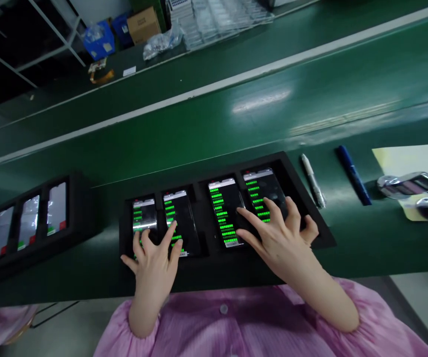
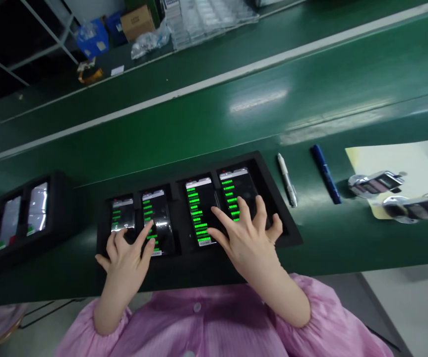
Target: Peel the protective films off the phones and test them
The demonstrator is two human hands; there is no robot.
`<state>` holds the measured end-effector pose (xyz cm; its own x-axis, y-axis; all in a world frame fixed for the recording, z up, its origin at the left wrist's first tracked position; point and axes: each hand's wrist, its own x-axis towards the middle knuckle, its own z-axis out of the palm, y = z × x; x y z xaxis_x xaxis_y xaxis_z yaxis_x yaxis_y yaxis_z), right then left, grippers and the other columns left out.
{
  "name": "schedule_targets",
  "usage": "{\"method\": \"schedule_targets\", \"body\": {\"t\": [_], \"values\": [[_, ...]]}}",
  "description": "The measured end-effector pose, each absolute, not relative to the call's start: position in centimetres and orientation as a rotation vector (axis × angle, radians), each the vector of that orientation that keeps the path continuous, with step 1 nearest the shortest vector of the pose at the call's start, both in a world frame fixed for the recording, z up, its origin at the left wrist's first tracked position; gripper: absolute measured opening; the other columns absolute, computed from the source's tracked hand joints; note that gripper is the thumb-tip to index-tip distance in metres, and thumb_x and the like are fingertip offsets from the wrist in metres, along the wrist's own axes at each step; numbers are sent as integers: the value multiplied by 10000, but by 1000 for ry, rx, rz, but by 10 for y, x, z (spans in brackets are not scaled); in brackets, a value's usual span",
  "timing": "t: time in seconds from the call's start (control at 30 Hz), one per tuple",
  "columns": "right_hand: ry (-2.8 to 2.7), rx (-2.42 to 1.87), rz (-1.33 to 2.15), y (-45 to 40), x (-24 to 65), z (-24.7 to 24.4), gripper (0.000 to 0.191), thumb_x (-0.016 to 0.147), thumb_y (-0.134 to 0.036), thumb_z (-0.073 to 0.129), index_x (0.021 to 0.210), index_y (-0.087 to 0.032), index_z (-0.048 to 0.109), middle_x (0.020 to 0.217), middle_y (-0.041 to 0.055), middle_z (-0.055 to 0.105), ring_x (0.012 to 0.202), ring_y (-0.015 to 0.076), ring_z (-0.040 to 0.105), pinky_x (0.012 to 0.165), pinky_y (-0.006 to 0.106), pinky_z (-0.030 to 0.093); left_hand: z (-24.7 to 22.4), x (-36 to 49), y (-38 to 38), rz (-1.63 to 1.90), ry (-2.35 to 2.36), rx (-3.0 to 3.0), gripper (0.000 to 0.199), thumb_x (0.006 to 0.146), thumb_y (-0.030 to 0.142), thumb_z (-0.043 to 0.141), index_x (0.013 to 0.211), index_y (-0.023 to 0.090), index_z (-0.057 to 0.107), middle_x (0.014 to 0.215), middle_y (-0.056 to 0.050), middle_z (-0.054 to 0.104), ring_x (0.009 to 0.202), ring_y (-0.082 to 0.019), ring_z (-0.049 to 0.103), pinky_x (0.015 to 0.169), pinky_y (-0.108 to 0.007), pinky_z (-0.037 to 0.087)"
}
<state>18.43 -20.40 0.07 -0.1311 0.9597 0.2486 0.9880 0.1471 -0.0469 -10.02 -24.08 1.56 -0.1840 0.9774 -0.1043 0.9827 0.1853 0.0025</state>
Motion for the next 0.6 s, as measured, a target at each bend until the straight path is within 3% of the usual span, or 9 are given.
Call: {"method": "schedule_targets", "body": {"t": [0.1,0.17,0.23,0.3,0.4,0.6], "values": [[-2218,-1798,-116,-202,198,10,447,1048,-596,534,1414,-396,697,1491,185,577,1448,546,407,960,775,453,21,-102,-242,-51,2331,1998,460,1077,576,446,1524,521,542,1497,-170,437,1502,-552,325,979,-987,275],[-2158,-1659,-55,-203,215,19,402,1073,-507,539,1413,-348,683,1477,164,590,1433,483,461,995,696,487,25,-107,-249,95,2325,2102,462,1076,562,460,1497,441,606,1512,-192,432,1521,-582,288,992,-973,296],[-2039,-1544,-49,-203,235,26,303,1079,-358,569,1344,-285,697,1397,140,640,1373,380,545,1041,578,506,26,-115,-254,366,2288,2239,458,1063,517,528,1459,325,655,1527,-216,432,1557,-568,255,1093,-898,317],[-1984,-1498,-80,-203,251,27,228,1068,-241,578,1248,-249,718,1303,116,684,1296,317,601,1040,501,506,25,-126,-256,634,2206,2343,439,1041,432,616,1439,253,659,1488,-218,486,1567,-504,314,1197,-769,336],[-2074,-1487,-93,-200,261,19,225,1078,-232,551,1216,-227,729,1301,118,692,1253,315,619,973,477,503,16,-141,-256,803,2132,2416,412,1018,312,677,1419,218,656,1375,-196,593,1488,-426,488,1234,-659,353],[-2164,-1570,-188,-193,255,6,321,1105,-342,517,1291,-207,741,1445,167,641,1310,358,589,962,502,466,2,-146,-262,824,2098,2479,288,995,246,701,1274,178,718,1293,-173,655,1391,-385,587,1259,-640,310]]}}
